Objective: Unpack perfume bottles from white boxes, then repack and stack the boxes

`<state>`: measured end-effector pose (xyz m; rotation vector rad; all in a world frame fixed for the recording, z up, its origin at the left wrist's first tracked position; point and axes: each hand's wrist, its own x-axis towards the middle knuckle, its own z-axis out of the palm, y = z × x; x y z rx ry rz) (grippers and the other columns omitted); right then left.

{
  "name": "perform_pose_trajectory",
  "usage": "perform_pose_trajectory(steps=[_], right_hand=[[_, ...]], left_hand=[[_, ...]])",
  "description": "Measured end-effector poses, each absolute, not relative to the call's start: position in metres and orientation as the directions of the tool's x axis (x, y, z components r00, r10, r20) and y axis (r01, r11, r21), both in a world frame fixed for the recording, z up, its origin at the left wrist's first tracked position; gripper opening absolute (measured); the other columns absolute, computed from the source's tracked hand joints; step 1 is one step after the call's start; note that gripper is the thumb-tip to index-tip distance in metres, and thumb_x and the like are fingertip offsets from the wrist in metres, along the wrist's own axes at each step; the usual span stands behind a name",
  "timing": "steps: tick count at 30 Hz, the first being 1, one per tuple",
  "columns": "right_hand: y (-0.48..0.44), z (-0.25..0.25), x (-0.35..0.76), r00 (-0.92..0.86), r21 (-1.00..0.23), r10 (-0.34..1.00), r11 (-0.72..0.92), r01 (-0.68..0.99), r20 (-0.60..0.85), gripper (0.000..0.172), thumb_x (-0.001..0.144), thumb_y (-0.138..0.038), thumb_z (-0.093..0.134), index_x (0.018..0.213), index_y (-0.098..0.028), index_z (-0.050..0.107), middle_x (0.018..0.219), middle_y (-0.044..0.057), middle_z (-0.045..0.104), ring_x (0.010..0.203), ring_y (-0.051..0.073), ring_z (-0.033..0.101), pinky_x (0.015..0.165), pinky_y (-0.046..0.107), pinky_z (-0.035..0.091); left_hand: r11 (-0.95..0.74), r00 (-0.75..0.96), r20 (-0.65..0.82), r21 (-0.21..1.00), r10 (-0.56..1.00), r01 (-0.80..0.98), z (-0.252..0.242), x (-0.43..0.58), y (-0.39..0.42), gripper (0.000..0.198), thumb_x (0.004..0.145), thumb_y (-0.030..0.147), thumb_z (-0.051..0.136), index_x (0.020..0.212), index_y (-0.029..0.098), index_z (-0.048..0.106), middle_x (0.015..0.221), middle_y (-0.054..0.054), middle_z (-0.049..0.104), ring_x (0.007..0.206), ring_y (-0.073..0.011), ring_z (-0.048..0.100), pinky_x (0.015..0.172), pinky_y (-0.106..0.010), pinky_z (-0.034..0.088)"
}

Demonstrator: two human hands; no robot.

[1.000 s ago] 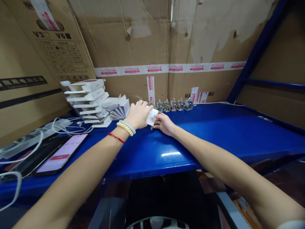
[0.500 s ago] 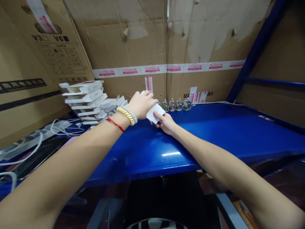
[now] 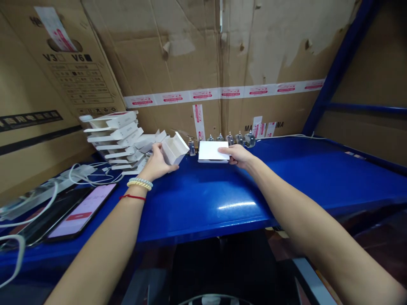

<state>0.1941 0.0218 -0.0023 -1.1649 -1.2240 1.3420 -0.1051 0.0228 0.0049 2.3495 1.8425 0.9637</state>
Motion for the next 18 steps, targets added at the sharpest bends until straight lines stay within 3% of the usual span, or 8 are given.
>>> perform_pose_trajectory(steps=[2, 4, 10, 15, 18], right_hand=[[0.022, 0.003, 0.207, -0.119, -0.997, 0.99, -0.07, 0.012, -0.071, 0.032, 0.07, -0.027, 0.081, 0.066, -0.014, 0.053, 0.046, -0.007, 0.041, 0.039, 0.002, 0.027, 0.034, 0.019, 0.012], [0.022, 0.006, 0.219, -0.15, -0.993, 0.985, -0.072, 0.095, -0.086, 0.029, 0.068, -0.025, 0.082, 0.067, -0.012, 0.056, 0.046, -0.006, 0.042, 0.039, 0.002, 0.028, 0.035, 0.019, 0.011], [0.024, 0.009, 0.239, -0.233, -0.952, 0.966, -0.042, 0.304, -0.117, 0.031, 0.061, -0.025, 0.084, 0.079, -0.009, 0.065, 0.05, -0.004, 0.048, 0.039, 0.002, 0.026, 0.035, 0.02, 0.008], [0.021, 0.012, 0.236, -0.261, -0.939, 0.943, -0.115, 0.325, -0.206, 0.031, 0.064, -0.027, 0.084, 0.075, -0.009, 0.062, 0.047, -0.006, 0.044, 0.038, 0.001, 0.022, 0.034, 0.019, 0.007], [0.02, 0.01, 0.233, -0.261, -0.925, 0.922, -0.194, 0.328, -0.285, 0.034, 0.064, -0.029, 0.086, 0.068, -0.011, 0.057, 0.044, -0.008, 0.037, 0.038, 0.0, 0.019, 0.032, 0.018, 0.008]], left_hand=[[-0.374, 0.139, 0.456, 0.479, 0.879, 0.794, -0.004, -0.109, 0.022, 0.097, 0.058, 0.043, 0.079, 0.131, 0.019, 0.02, 0.126, -0.019, 0.049, 0.118, -0.0347, 0.055, 0.098, -0.052, 0.047], [-0.48, 0.214, 0.496, 0.506, 0.842, 0.716, -0.008, -0.109, 0.022, 0.096, 0.059, 0.045, 0.08, 0.128, 0.022, 0.017, 0.13, -0.018, 0.047, 0.122, -0.0321, 0.055, 0.1, -0.05, 0.047], [-0.614, 0.268, 0.672, 0.349, 0.691, 0.708, -0.011, -0.1, 0.019, 0.096, 0.053, 0.042, 0.085, 0.122, 0.023, 0.022, 0.136, -0.02, 0.043, 0.132, -0.0323, 0.048, 0.108, -0.049, 0.041], [-0.429, 0.109, 0.513, 0.562, 0.852, 0.708, -0.019, -0.09, 0.022, 0.095, 0.059, 0.054, 0.081, 0.126, 0.02, 0.022, 0.131, -0.022, 0.051, 0.121, -0.0332, 0.057, 0.099, -0.05, 0.048], [-0.265, 0.013, 0.383, 0.614, 0.924, 0.744, -0.021, -0.087, 0.024, 0.101, 0.057, 0.062, 0.079, 0.13, 0.018, 0.026, 0.124, -0.023, 0.056, 0.118, -0.0376, 0.059, 0.098, -0.053, 0.047]])
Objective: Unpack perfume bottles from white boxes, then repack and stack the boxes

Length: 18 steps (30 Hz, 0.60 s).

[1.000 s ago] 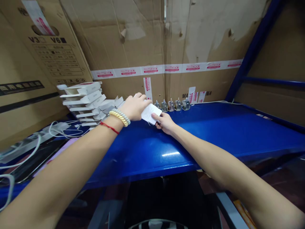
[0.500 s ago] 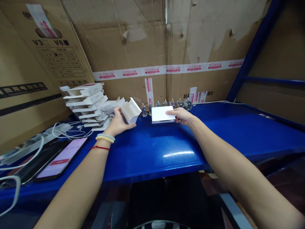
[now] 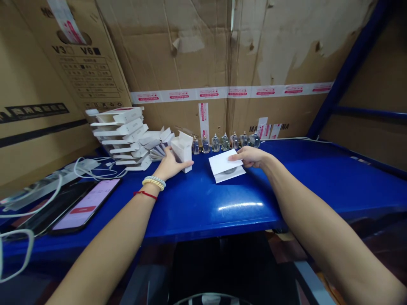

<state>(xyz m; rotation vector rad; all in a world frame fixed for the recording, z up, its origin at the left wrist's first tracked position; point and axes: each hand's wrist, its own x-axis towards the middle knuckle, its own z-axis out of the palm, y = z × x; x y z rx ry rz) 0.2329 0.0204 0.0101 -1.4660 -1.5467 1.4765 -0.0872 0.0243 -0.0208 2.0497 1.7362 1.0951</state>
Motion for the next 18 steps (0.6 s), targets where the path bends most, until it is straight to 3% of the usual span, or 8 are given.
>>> perform_pose_trajectory(steps=[2, 5, 7, 9, 12, 14, 16, 18], right_hand=[[0.022, 0.006, 0.232, -0.274, -0.911, 0.902, -0.235, 0.339, -0.335, 0.037, 0.064, -0.031, 0.086, 0.064, -0.012, 0.055, 0.043, -0.01, 0.033, 0.038, 0.0, 0.018, 0.032, 0.016, 0.009], [0.025, 0.0, 0.231, -0.308, -0.889, 0.869, -0.264, 0.374, -0.387, 0.04, 0.064, -0.036, 0.087, 0.064, -0.013, 0.054, 0.044, -0.011, 0.03, 0.038, 0.0, 0.019, 0.031, 0.015, 0.009], [0.025, -0.002, 0.228, -0.312, -0.889, 0.87, -0.253, 0.382, -0.381, 0.04, 0.065, -0.036, 0.086, 0.063, -0.013, 0.054, 0.045, -0.01, 0.031, 0.038, 0.0, 0.019, 0.031, 0.015, 0.01], [0.023, -0.001, 0.225, -0.297, -0.898, 0.888, -0.231, 0.374, -0.352, 0.04, 0.066, -0.036, 0.086, 0.062, -0.013, 0.053, 0.045, -0.01, 0.031, 0.038, 0.0, 0.02, 0.032, 0.015, 0.01], [0.019, 0.002, 0.221, -0.277, -0.908, 0.904, -0.216, 0.358, -0.324, 0.041, 0.064, -0.035, 0.087, 0.061, -0.014, 0.052, 0.044, -0.01, 0.031, 0.038, 0.0, 0.02, 0.032, 0.016, 0.01], [0.019, 0.003, 0.22, -0.272, -0.908, 0.907, -0.215, 0.361, -0.322, 0.042, 0.063, -0.035, 0.088, 0.06, -0.015, 0.051, 0.044, -0.01, 0.03, 0.039, 0.0, 0.02, 0.033, 0.016, 0.01], [0.02, 0.002, 0.219, -0.254, -0.905, 0.917, -0.198, 0.376, -0.306, 0.042, 0.065, -0.036, 0.086, 0.058, -0.015, 0.05, 0.044, -0.01, 0.029, 0.039, 0.0, 0.02, 0.034, 0.016, 0.011], [0.022, -0.001, 0.219, -0.228, -0.892, 0.934, -0.161, 0.422, -0.276, 0.042, 0.067, -0.038, 0.084, 0.057, -0.015, 0.051, 0.044, -0.008, 0.032, 0.04, 0.001, 0.024, 0.034, 0.017, 0.014]], left_hand=[[-0.213, -0.035, 0.373, 0.602, 0.927, 0.769, -0.017, -0.086, 0.021, 0.109, 0.054, 0.065, 0.08, 0.134, 0.016, 0.026, 0.123, -0.025, 0.056, 0.118, -0.0412, 0.058, 0.098, -0.056, 0.046], [-0.265, -0.089, 0.578, 0.499, 0.811, 0.825, -0.005, -0.079, 0.007, 0.119, 0.048, 0.062, 0.084, 0.14, 0.016, 0.022, 0.134, -0.025, 0.047, 0.129, -0.0436, 0.047, 0.104, -0.059, 0.04], [-0.349, -0.075, 0.753, 0.388, 0.654, 0.853, 0.005, -0.068, -0.008, 0.112, 0.055, 0.056, 0.083, 0.141, 0.018, 0.022, 0.139, -0.022, 0.041, 0.134, -0.0389, 0.04, 0.109, -0.056, 0.036], [-0.453, 0.025, 0.817, 0.293, 0.575, 0.842, 0.011, -0.053, -0.022, 0.092, 0.066, 0.048, 0.077, 0.138, 0.019, 0.028, 0.136, -0.017, 0.044, 0.131, -0.0331, 0.045, 0.107, -0.051, 0.04], [-0.637, 0.355, 0.711, 0.169, 0.607, 0.752, 0.009, -0.028, -0.032, 0.065, 0.074, 0.045, 0.069, 0.127, 0.018, 0.043, 0.124, -0.013, 0.054, 0.12, -0.0287, 0.053, 0.104, -0.045, 0.044], [-0.68, 0.512, 0.572, 0.114, 0.641, 0.724, 0.002, -0.017, -0.032, 0.064, 0.073, 0.05, 0.069, 0.124, 0.016, 0.049, 0.123, -0.015, 0.056, 0.12, -0.031, 0.052, 0.105, -0.046, 0.043], [-0.68, 0.572, 0.457, 0.103, 0.681, 0.726, -0.006, -0.011, -0.028, 0.07, 0.072, 0.057, 0.068, 0.124, 0.014, 0.051, 0.125, -0.017, 0.056, 0.123, -0.0343, 0.05, 0.106, -0.049, 0.041], [-0.661, 0.575, 0.37, 0.166, 0.73, 0.732, -0.014, -0.01, -0.023, 0.07, 0.074, 0.06, 0.065, 0.125, 0.013, 0.052, 0.125, -0.018, 0.057, 0.122, -0.0348, 0.051, 0.103, -0.049, 0.043]])
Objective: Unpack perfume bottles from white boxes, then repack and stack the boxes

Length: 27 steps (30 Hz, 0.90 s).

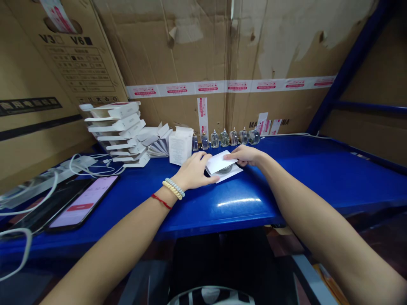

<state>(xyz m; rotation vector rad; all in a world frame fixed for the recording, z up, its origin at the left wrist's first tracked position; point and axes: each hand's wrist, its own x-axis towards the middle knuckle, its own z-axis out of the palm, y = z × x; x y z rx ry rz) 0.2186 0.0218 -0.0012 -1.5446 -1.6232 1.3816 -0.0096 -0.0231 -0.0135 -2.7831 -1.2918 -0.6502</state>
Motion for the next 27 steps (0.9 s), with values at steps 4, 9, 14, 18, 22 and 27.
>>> perform_pose_trajectory(steps=[4, 9, 14, 18, 22, 27], right_hand=[[0.024, -0.004, 0.215, -0.166, -0.869, 0.965, -0.097, 0.486, -0.201, 0.044, 0.071, -0.047, 0.08, 0.057, -0.015, 0.053, 0.046, -0.003, 0.039, 0.041, 0.005, 0.031, 0.035, 0.019, 0.02], [0.023, 0.002, 0.213, -0.148, -0.961, 0.967, -0.176, 0.213, -0.209, 0.05, 0.08, -0.061, 0.063, 0.062, -0.016, 0.054, 0.051, 0.001, 0.045, 0.045, 0.008, 0.038, 0.037, 0.021, 0.023], [0.019, 0.006, 0.212, -0.299, -1.0, 0.954, 0.009, 0.015, 0.004, 0.035, 0.055, -0.024, 0.085, 0.079, -0.014, 0.062, 0.062, 0.0, 0.057, 0.051, 0.007, 0.044, 0.045, 0.02, 0.03], [0.011, 0.006, 0.197, -0.272, -0.98, 0.951, 0.176, 0.089, 0.146, 0.043, 0.046, -0.016, 0.082, 0.084, -0.014, 0.061, 0.059, -0.004, 0.054, 0.053, 0.008, 0.047, 0.051, 0.022, 0.034], [-0.004, 0.008, 0.175, -0.294, -0.814, 0.891, 0.442, 0.378, 0.347, 0.027, 0.058, -0.021, 0.073, 0.082, -0.015, 0.062, 0.069, -0.001, 0.059, 0.062, 0.011, 0.051, 0.062, 0.026, 0.04], [-0.024, 0.01, 0.159, -0.377, -0.554, 0.822, 0.567, 0.609, 0.427, 0.049, 0.061, -0.018, 0.069, 0.108, -0.014, 0.057, 0.079, 0.001, 0.063, 0.07, 0.014, 0.056, 0.069, 0.027, 0.041]], left_hand=[[-0.605, 0.538, 0.278, 0.345, 0.796, 0.717, -0.02, -0.012, -0.014, 0.055, 0.083, 0.052, 0.057, 0.123, 0.014, 0.055, 0.12, -0.015, 0.062, 0.111, -0.0299, 0.059, 0.095, -0.044, 0.047], [-0.525, 0.431, 0.3, 0.489, 0.851, 0.697, -0.019, -0.012, -0.009, 0.032, 0.09, 0.043, 0.045, 0.095, 0.017, 0.063, 0.088, -0.006, 0.07, 0.08, -0.0213, 0.064, 0.074, -0.033, 0.047], [-0.435, 0.303, 0.325, 0.498, 0.896, 0.75, -0.018, -0.011, -0.006, 0.034, 0.092, 0.035, 0.04, 0.068, 0.017, 0.057, 0.069, -0.005, 0.066, 0.068, -0.0193, 0.06, 0.065, -0.03, 0.042], [-0.409, 0.278, 0.318, 0.501, 0.907, 0.763, -0.015, -0.008, -0.008, 0.032, 0.09, 0.029, 0.041, 0.07, 0.016, 0.06, 0.072, -0.007, 0.069, 0.07, -0.0199, 0.062, 0.065, -0.028, 0.042], [-0.395, 0.261, 0.323, 0.479, 0.91, 0.784, -0.014, -0.006, -0.011, 0.03, 0.089, 0.026, 0.043, 0.068, 0.015, 0.061, 0.07, -0.007, 0.068, 0.068, -0.0198, 0.062, 0.064, -0.028, 0.041], [-0.389, 0.251, 0.325, 0.488, 0.912, 0.782, -0.012, -0.008, -0.011, 0.02, 0.083, 0.019, 0.047, 0.072, 0.015, 0.063, 0.067, -0.005, 0.067, 0.065, -0.0183, 0.061, 0.063, -0.028, 0.042]])
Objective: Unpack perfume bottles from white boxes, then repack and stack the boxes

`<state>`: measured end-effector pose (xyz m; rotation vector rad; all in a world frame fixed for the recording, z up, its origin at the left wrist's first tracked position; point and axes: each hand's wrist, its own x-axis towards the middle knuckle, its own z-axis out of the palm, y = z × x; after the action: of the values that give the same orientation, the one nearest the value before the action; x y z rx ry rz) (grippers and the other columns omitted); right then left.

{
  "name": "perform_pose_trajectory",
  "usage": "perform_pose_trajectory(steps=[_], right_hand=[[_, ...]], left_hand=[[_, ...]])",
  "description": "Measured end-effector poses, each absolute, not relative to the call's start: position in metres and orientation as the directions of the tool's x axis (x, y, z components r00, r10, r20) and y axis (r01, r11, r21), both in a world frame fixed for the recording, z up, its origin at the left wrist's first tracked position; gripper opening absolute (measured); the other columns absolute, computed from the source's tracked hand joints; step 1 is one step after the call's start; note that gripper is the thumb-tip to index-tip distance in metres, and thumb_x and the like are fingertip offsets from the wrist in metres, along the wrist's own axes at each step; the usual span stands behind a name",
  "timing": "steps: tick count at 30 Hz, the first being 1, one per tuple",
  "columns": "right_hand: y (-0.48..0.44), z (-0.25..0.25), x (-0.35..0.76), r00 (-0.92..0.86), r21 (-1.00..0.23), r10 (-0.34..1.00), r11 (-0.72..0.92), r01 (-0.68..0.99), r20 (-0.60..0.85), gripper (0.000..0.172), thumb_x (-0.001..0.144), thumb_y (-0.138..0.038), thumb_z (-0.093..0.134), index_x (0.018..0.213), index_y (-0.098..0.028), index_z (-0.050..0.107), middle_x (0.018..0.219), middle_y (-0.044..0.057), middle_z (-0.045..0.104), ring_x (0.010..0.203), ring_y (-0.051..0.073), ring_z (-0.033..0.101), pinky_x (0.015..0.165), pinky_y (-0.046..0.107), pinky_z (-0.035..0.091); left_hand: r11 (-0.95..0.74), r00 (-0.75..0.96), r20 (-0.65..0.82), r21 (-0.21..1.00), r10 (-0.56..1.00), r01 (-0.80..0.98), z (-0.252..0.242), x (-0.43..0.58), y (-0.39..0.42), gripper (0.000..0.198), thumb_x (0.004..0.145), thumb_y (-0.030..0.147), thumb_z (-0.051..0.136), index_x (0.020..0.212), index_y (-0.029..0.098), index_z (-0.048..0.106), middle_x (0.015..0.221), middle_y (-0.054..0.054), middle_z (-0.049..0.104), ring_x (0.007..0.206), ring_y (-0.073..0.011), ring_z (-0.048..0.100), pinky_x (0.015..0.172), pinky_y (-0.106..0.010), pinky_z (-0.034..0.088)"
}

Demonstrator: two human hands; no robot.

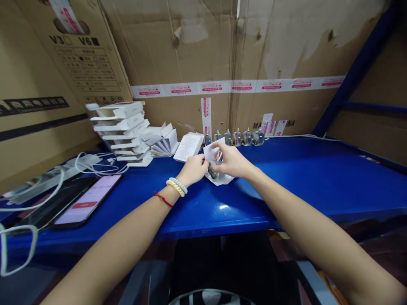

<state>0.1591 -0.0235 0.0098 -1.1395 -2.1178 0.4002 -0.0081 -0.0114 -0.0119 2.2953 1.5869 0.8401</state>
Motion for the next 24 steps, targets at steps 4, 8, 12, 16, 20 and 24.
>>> perform_pose_trajectory(steps=[4, 8, 12, 16, 20, 24], right_hand=[[-0.027, 0.011, 0.159, -0.382, -0.557, 0.861, 0.509, 0.656, 0.337, 0.057, 0.062, -0.018, 0.069, 0.117, -0.013, 0.052, 0.077, 0.0, 0.063, 0.068, 0.015, 0.056, 0.065, 0.026, 0.041], [-0.026, 0.012, 0.16, -0.424, -0.537, 0.847, 0.532, 0.655, 0.321, 0.056, 0.063, -0.016, 0.068, 0.116, -0.013, 0.052, 0.082, 0.002, 0.063, 0.069, 0.015, 0.055, 0.067, 0.026, 0.041], [-0.029, 0.012, 0.161, -0.577, -0.498, 0.744, 0.661, 0.561, 0.336, 0.063, 0.064, -0.012, 0.063, 0.125, -0.015, 0.048, 0.103, 0.006, 0.064, 0.074, 0.013, 0.053, 0.07, 0.026, 0.043], [-0.029, 0.011, 0.162, -0.653, -0.465, 0.675, 0.726, 0.507, 0.343, 0.064, 0.064, -0.009, 0.061, 0.126, -0.018, 0.049, 0.115, 0.008, 0.061, 0.078, 0.013, 0.053, 0.073, 0.027, 0.043], [-0.028, 0.01, 0.163, -0.665, -0.461, 0.652, 0.746, 0.48, 0.363, 0.064, 0.063, -0.008, 0.061, 0.125, -0.018, 0.049, 0.117, 0.009, 0.061, 0.085, 0.015, 0.056, 0.078, 0.029, 0.045], [-0.028, 0.011, 0.163, -0.666, -0.495, 0.663, 0.73, 0.471, 0.343, 0.066, 0.064, -0.01, 0.061, 0.129, -0.015, 0.048, 0.118, 0.011, 0.06, 0.094, 0.019, 0.059, 0.083, 0.032, 0.046]], left_hand=[[-0.398, 0.169, 0.414, 0.564, 0.895, 0.724, -0.007, -0.018, -0.007, 0.026, 0.072, 0.021, 0.059, 0.097, 0.015, 0.065, 0.086, -0.005, 0.071, 0.076, -0.0186, 0.064, 0.076, -0.029, 0.049], [-0.312, -0.031, 0.627, 0.429, 0.778, 0.848, -0.006, -0.032, 0.004, 0.052, 0.069, 0.027, 0.066, 0.117, 0.011, 0.057, 0.117, -0.015, 0.062, 0.111, -0.0284, 0.059, 0.1, -0.039, 0.045], [-0.166, -0.068, 0.53, 0.381, 0.845, 0.909, -0.01, -0.044, 0.017, 0.084, 0.066, 0.049, 0.074, 0.132, 0.006, 0.045, 0.129, -0.023, 0.054, 0.128, -0.0382, 0.047, 0.108, -0.046, 0.038], [-0.076, -0.121, 0.456, 0.391, 0.882, 0.917, -0.013, -0.049, 0.026, 0.109, 0.061, 0.062, 0.074, 0.142, 0.003, 0.032, 0.137, -0.029, 0.048, 0.131, -0.0425, 0.044, 0.109, -0.049, 0.035], [-0.056, -0.127, 0.414, 0.402, 0.902, 0.914, -0.013, -0.05, 0.03, 0.108, 0.062, 0.059, 0.075, 0.143, 0.004, 0.03, 0.136, -0.028, 0.049, 0.13, -0.0431, 0.045, 0.108, -0.05, 0.035], [-0.089, -0.149, 0.454, 0.462, 0.879, 0.882, -0.012, -0.049, 0.029, 0.094, 0.065, 0.042, 0.076, 0.139, 0.004, 0.032, 0.132, -0.026, 0.051, 0.13, -0.0411, 0.044, 0.11, -0.051, 0.033]])
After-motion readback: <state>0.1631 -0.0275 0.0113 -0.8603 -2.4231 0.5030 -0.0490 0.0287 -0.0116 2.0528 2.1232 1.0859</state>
